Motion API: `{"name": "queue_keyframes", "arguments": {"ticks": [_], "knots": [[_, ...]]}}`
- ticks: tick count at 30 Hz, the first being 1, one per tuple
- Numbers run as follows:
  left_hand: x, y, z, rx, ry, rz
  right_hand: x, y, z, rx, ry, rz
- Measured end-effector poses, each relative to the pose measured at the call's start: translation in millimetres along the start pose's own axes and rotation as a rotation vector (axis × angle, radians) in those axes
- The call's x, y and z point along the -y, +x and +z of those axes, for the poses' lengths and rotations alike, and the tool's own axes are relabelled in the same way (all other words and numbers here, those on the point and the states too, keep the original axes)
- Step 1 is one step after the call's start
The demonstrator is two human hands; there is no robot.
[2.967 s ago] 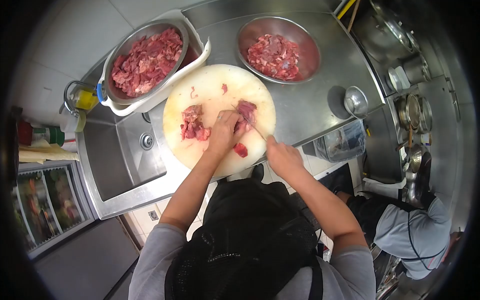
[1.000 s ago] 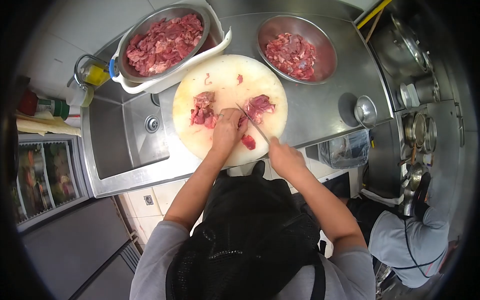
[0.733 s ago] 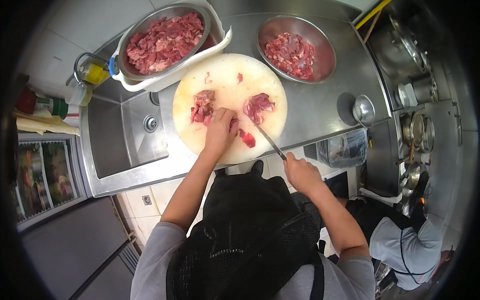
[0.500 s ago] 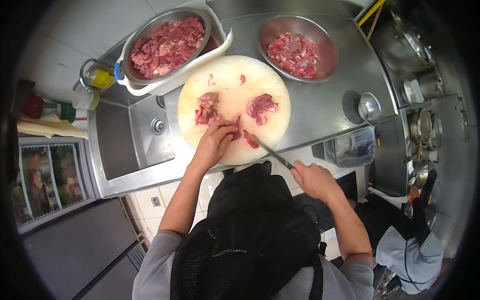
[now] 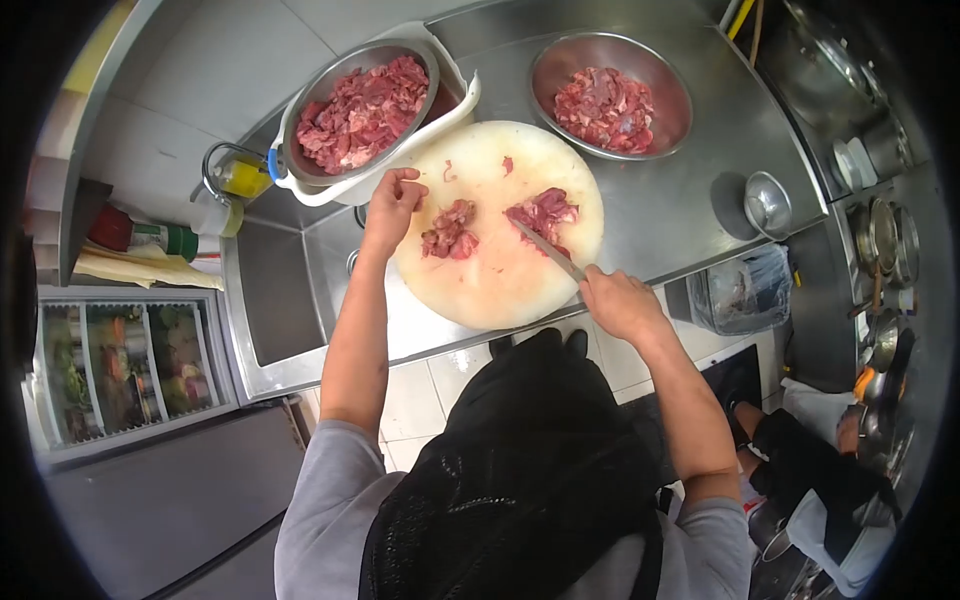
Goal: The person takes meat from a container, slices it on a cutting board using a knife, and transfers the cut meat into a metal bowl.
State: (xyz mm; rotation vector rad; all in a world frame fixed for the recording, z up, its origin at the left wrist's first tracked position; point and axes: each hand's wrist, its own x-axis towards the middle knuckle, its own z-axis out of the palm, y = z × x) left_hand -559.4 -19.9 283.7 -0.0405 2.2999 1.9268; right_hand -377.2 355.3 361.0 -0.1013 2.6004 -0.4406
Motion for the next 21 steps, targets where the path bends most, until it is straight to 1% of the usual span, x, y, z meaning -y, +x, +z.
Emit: {"name": "queue_keyframes", "arguments": {"ticks": [3, 4, 5, 6, 7, 9, 10, 13, 14, 16, 17, 18, 20, 21], "knots": [[-1.8, -37.7, 19.8, -0.079, 0.802, 0.336, 14.5, -12.5, -3.5, 0.003, 0.065, 0.032], [9.3, -52.0, 30.9, -0.034, 0.909, 0.425, 16.2, -15.6, 1.8, 0.047, 0.1, 0.002], [14.8, -59.4, 38.8, -0.057, 0.833, 0.385, 16.7, -16.5, 6.9, 0.088, 0.137, -0.025], [11.3, -62.4, 44.4, -0.075, 0.755, 0.348, 15.4, -13.9, 10.8, 0.08, 0.149, -0.021], [6.7, -61.9, 45.4, -0.062, 0.758, 0.355, 11.9, -9.5, 14.6, 0.079, 0.125, 0.01], [-3.8, -63.7, 43.7, 0.001, 0.203, -0.075, 3.3, 0.3, 15.8, 0.051, 0.085, 0.064], [-9.7, -60.8, 42.2, 0.001, 0.204, -0.071, 0.4, -0.3, 13.6, 0.046, 0.086, 0.064], [-45.3, -59.0, 42.4, -0.051, 0.255, 0.115, 1.2, -9.9, 7.5, 0.002, 0.1, 0.063], [-57.8, -61.2, 45.5, -0.047, 0.257, 0.113, 3.1, -13.4, 7.1, -0.034, 0.136, 0.064], [-70.6, -62.3, 51.0, 0.166, -0.115, 0.008, 4.6, -19.2, 5.9, -0.069, 0.17, 0.066], [-68.6, -61.2, 44.3, 0.291, -0.132, -0.086, 4.9, -22.1, 6.3, -0.087, 0.202, 0.072], [-59.1, -63.8, 42.4, 0.294, -0.132, -0.089, 5.0, -24.9, 6.5, -0.104, 0.235, 0.079], [-18.8, -68.2, 37.0, 0.37, 0.098, 0.056, 4.9, -30.5, 4.1, -0.109, 0.286, 0.123], [16.6, -65.2, 28.1, 0.294, 0.199, 0.241, 4.1, -33.7, 5.1, -0.111, 0.333, 0.167]]}}
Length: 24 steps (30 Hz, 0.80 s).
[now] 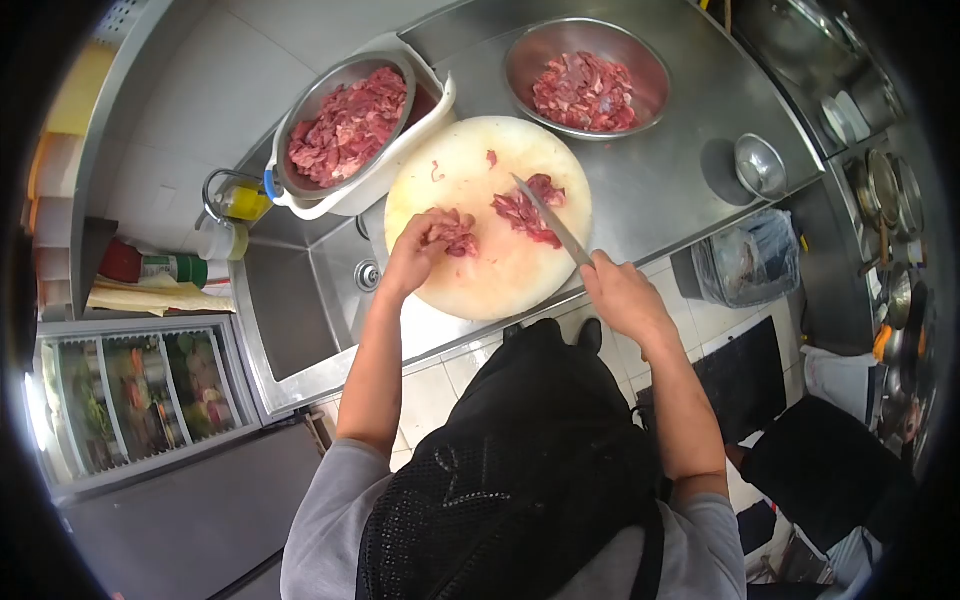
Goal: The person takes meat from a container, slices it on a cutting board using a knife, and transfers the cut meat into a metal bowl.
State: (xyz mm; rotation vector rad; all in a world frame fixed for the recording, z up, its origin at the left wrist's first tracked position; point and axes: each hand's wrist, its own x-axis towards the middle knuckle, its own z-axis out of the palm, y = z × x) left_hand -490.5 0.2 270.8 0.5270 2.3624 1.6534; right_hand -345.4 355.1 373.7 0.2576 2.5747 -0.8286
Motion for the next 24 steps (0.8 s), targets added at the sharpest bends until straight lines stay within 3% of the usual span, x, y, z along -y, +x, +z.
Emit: {"name": "queue_keyframes", "arguments": {"ticks": [1, 3, 5, 7, 11, 14, 16, 19, 21, 24], "knots": [[0.1, -4.8, 1.0, 0.011, -0.005, -0.005, -2.1, -2.3, 1.4, 0.003, 0.003, 0.013], [-3.1, -19.4, 2.8, -0.095, 0.346, 0.167, -5.5, -6.0, 3.7, -0.042, -0.006, 0.006], [-51.0, -40.2, 9.8, -0.147, 0.488, 0.22, -8.3, -8.1, 12.5, -0.085, -0.003, -0.024], [-57.4, -47.8, 16.4, -0.195, 0.629, 0.274, -3.4, -8.3, 18.5, -0.131, 0.003, -0.049], [-20.4, -49.7, 12.9, -0.099, 0.35, 0.168, 23.1, -12.7, 38.4, -0.17, 0.093, 0.048], [-10.5, -45.9, -1.8, -0.035, 0.333, 0.232, 38.3, -10.5, 57.7, -0.263, 0.124, 0.024], [0.3, -44.5, -7.6, 0.016, 0.395, 0.416, 48.4, -11.0, 69.0, -0.33, 0.156, -0.013], [9.5, -16.3, 17.0, 0.016, 0.398, 0.47, 63.7, -17.8, 80.0, -0.327, 0.169, -0.03], [6.3, -4.3, 24.6, 0.067, 0.445, 0.377, 77.8, -20.9, 76.8, -0.258, 0.071, 0.102], [7.5, -8.9, 17.8, -0.03, 0.528, 0.461, 79.7, -28.6, 75.0, -0.303, 0.108, 0.118]]}}
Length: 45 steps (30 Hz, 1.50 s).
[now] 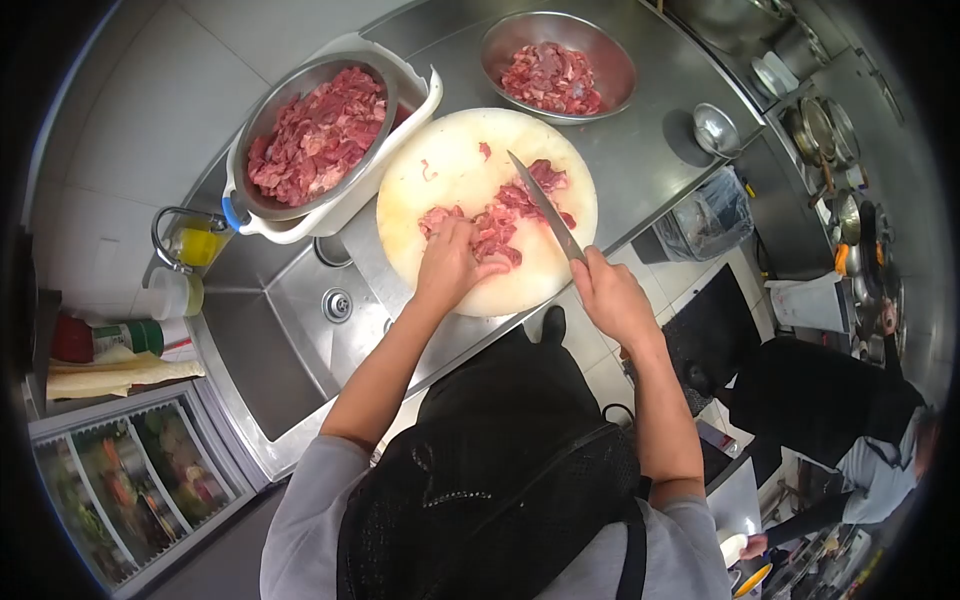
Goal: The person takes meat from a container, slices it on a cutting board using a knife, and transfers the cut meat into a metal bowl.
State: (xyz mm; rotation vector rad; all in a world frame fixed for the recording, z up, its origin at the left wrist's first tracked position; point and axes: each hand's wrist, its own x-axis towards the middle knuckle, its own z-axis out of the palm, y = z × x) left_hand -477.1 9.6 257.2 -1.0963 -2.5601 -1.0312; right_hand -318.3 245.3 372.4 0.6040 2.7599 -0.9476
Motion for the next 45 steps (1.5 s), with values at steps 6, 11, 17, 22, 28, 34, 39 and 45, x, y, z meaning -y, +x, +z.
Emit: {"name": "queue_keyframes", "arguments": {"ticks": [6, 11, 17, 22, 28, 34, 39, 45], "knots": [[-19.2, 21.2, -22.9, 0.033, -0.196, 0.002, 1.8, -27.9, 16.2, 0.096, 0.008, -0.024], [7.8, 12.0, -17.6, 0.118, -0.238, 0.01, -13.5, -42.7, 32.5, 0.222, -0.031, -0.027], [0.4, 12.1, -23.3, 0.077, -0.233, 0.022, 0.1, -36.5, 25.7, 0.04, -0.214, 0.039], [10.0, 4.8, -14.1, 0.129, -0.106, 0.046, 12.1, -40.1, 44.8, 0.144, -0.084, 0.015], [3.2, 9.0, -24.9, -0.013, -0.531, -0.158, 5.9, -67.6, 15.5, 0.287, -0.041, 0.029], [46.9, 24.8, -50.6, 0.075, 0.068, -0.03, -12.6, -66.9, 17.5, 0.202, -0.274, 0.036], [62.0, 63.9, -41.8, 0.095, -0.109, -0.213, -11.1, -64.4, 11.9, 0.08, -0.317, 0.071], [34.3, 78.1, -13.6, 0.168, -0.151, -0.3, 0.2, -78.1, 3.9, 0.032, -0.214, 0.084]]}}
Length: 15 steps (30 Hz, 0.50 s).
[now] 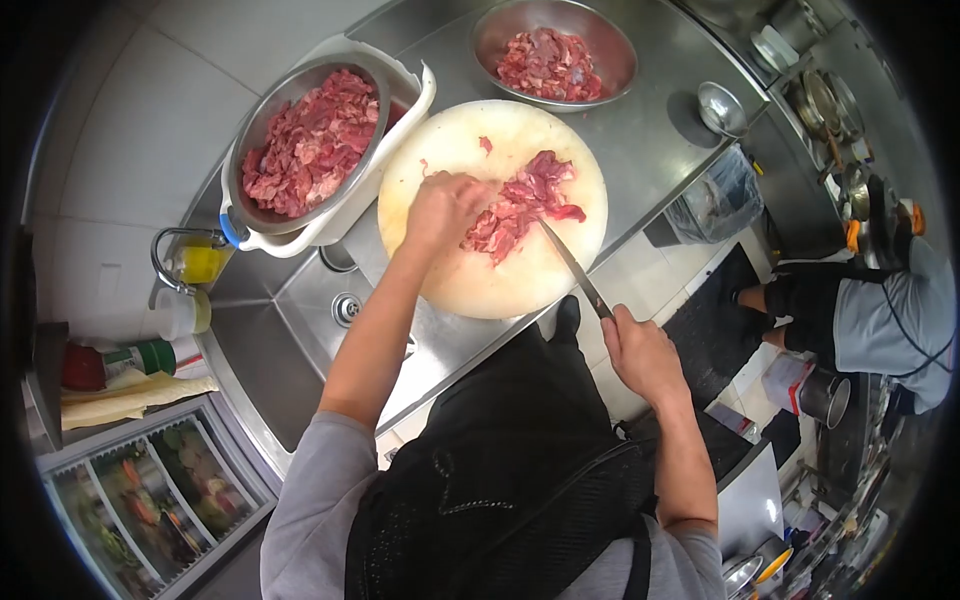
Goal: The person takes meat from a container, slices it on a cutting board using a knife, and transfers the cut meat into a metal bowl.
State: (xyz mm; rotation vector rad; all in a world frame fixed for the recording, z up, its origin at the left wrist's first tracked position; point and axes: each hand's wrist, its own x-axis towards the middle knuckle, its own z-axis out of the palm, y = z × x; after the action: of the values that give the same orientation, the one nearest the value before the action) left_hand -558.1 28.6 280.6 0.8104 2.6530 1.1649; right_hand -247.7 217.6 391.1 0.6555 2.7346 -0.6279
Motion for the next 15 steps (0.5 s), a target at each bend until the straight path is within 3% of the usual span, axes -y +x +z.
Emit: {"name": "queue_keyframes", "arguments": {"ticks": [1, 4, 6, 11, 15], "knots": [[-2.9, -3.1, 4.9, -0.04, 0.201, 0.197, -1.4, 0.2, 0.6, -0.002, 0.003, 0.005], [-16.3, -42.8, 6.3, -0.028, 0.072, 0.287, -10.2, 4.6, 6.3, -0.024, 0.029, 0.027], [-4.5, -57.4, 13.0, 0.011, 0.054, 0.276, -14.1, 7.6, 11.7, -0.075, 0.052, -0.035], [-29.9, -71.2, 18.4, -0.191, 0.0, 0.3, -3.0, 32.5, 13.6, -0.054, 0.001, -0.083], [-14.0, -66.1, 27.7, -0.107, 0.09, 0.238, 6.6, 56.1, 22.8, -0.094, -0.016, -0.227]]}}
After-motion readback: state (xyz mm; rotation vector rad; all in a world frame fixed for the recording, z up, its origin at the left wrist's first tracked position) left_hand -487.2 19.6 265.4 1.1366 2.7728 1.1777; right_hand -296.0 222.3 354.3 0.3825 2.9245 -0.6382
